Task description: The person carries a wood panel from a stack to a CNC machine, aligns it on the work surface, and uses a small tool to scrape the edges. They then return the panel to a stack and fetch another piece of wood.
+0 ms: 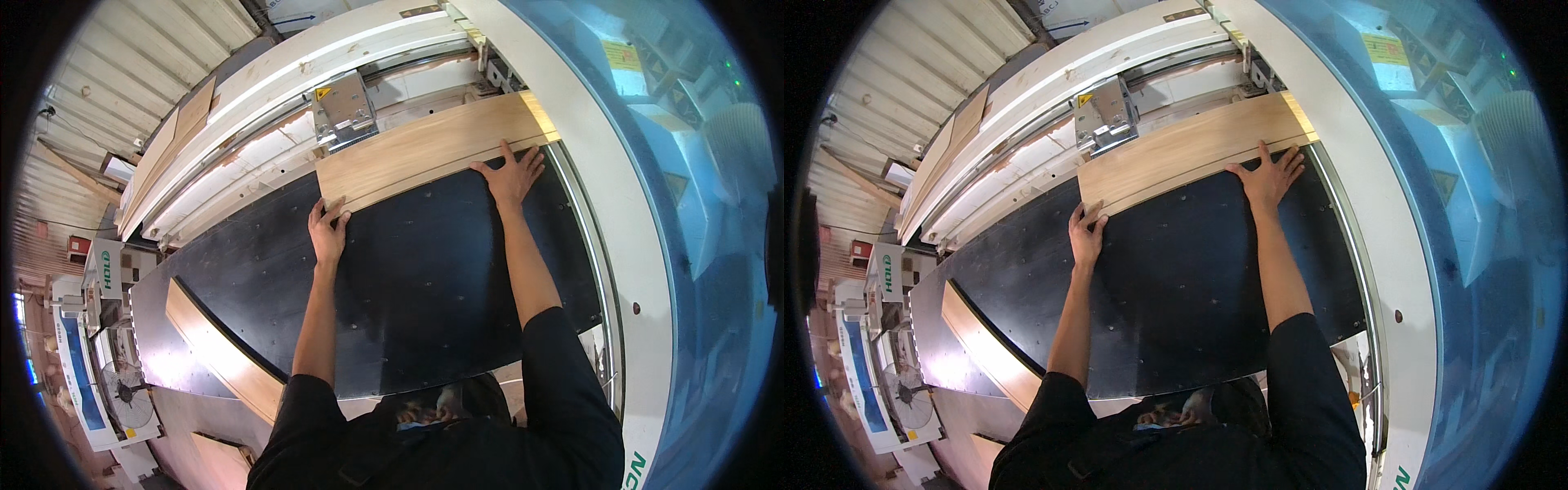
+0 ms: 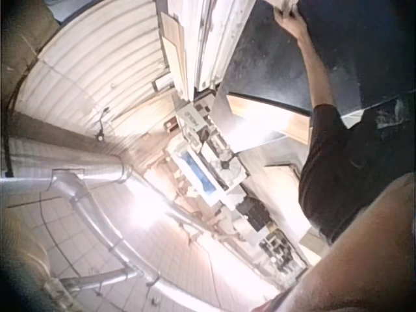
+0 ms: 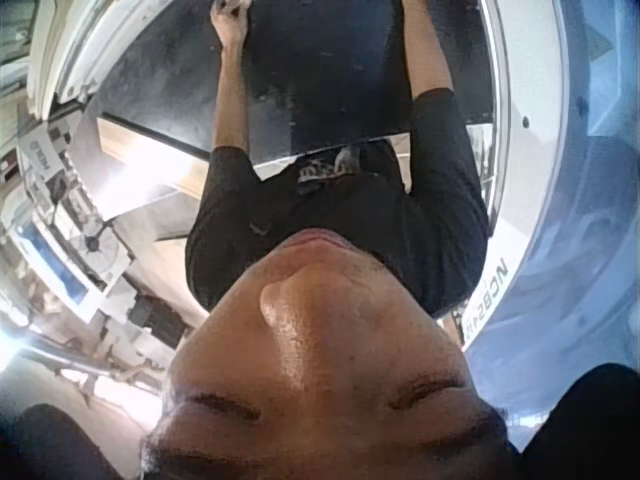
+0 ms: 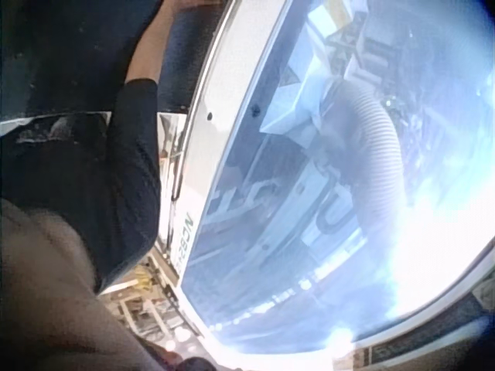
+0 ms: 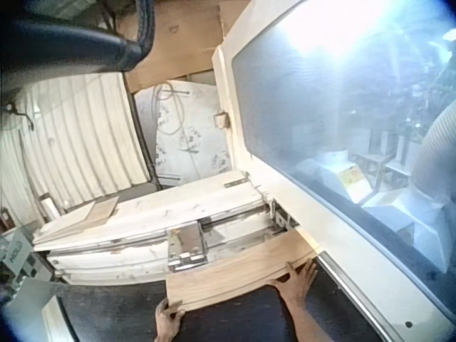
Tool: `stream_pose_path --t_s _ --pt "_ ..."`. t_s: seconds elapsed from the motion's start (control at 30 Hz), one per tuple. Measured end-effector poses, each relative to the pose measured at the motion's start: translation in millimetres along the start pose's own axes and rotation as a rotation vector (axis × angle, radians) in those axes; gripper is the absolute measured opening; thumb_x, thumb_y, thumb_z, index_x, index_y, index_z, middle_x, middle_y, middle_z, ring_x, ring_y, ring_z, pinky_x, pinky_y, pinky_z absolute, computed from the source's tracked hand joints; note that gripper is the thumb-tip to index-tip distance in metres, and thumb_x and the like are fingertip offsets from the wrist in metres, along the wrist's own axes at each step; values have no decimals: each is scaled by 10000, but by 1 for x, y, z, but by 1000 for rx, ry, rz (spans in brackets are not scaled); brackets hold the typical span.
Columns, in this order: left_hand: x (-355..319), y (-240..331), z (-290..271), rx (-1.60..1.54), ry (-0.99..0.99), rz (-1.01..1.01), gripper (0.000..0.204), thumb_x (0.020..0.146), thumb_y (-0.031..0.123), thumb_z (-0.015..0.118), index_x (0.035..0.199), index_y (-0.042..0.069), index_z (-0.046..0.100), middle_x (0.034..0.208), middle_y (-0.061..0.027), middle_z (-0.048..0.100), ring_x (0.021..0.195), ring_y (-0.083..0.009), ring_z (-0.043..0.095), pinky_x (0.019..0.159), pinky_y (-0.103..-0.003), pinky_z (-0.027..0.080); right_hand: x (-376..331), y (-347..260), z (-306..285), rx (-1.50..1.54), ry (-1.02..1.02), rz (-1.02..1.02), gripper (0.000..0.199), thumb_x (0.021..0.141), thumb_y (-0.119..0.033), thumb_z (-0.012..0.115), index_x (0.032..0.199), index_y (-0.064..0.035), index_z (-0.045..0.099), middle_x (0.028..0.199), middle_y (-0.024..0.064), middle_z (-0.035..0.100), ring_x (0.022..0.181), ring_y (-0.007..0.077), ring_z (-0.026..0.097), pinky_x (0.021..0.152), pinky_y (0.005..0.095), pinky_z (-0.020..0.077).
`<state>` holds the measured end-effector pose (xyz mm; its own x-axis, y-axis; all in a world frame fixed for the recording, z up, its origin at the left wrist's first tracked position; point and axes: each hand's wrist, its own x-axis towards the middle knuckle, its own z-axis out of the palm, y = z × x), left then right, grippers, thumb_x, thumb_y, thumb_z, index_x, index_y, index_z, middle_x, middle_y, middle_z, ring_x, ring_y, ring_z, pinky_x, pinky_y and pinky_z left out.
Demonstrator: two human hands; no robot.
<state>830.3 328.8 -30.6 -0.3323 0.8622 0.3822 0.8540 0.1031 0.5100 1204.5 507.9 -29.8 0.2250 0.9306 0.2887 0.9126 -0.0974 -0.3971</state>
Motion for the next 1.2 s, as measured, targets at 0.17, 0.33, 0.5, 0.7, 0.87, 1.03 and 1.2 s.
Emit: stream_pose_path --t_s 0.17,0.33,0.5,0.7,0.87,1.03,1.2 --pt "25 6 21 15 45 62 369 869 232 776 1235 192 752 1371 -286 579 1271 -422 551 1111 -461 415 8 4 13 21 -30 53 966 724 -815 671 1507 -277 504 1593 345 267 1510 492 206 1224 633 105" --pt "33 12 29 -21 -4 12 372 828 226 811 1198 223 774 1369 -258 576 1281 -396 527 1093 -489 413 13 17 27 -13 -59 0 966 806 -825 580 1562 -247 413 1603 343 243 1534 459 164 1203 687 66" --pt "31 7 27 -35 19 42 402 822 232 818 1220 227 760 1354 -230 587 1286 -384 519 1097 -497 401 10 11 22 -57 -140 -21 1044 807 -854 543 1615 -251 270 1614 362 178 1543 467 104 1208 675 27" --pt "27 -1 29 142 91 -24 694 790 381 841 1409 188 594 1395 -124 588 1364 -382 437 1154 -541 288 14 9 26 -84 -156 -34 1071 793 -859 558 1618 -249 251 1609 378 165 1538 483 103 1208 667 31" --pt "30 1 34 230 91 -134 807 748 597 823 1360 107 626 1468 -166 515 1439 -372 363 1191 -599 208 13 17 17 -76 -148 -22 1102 768 -868 581 1610 -223 281 1617 358 173 1546 464 87 1224 639 35" --pt "25 -17 40 198 119 -92 819 750 664 784 1337 109 650 1481 -157 508 1456 -366 352 1180 -666 176 17 14 25 -54 -153 -58 1122 758 -889 564 1601 -196 304 1626 337 164 1548 454 85 1231 631 28" --pt "27 -17 46 180 129 -82 813 760 683 762 1329 111 658 1479 -124 523 1450 -361 367 1188 -663 155 19 20 28 -47 -183 -78 1166 744 -900 566 1610 -175 272 1625 358 126 1539 486 69 1228 623 28"
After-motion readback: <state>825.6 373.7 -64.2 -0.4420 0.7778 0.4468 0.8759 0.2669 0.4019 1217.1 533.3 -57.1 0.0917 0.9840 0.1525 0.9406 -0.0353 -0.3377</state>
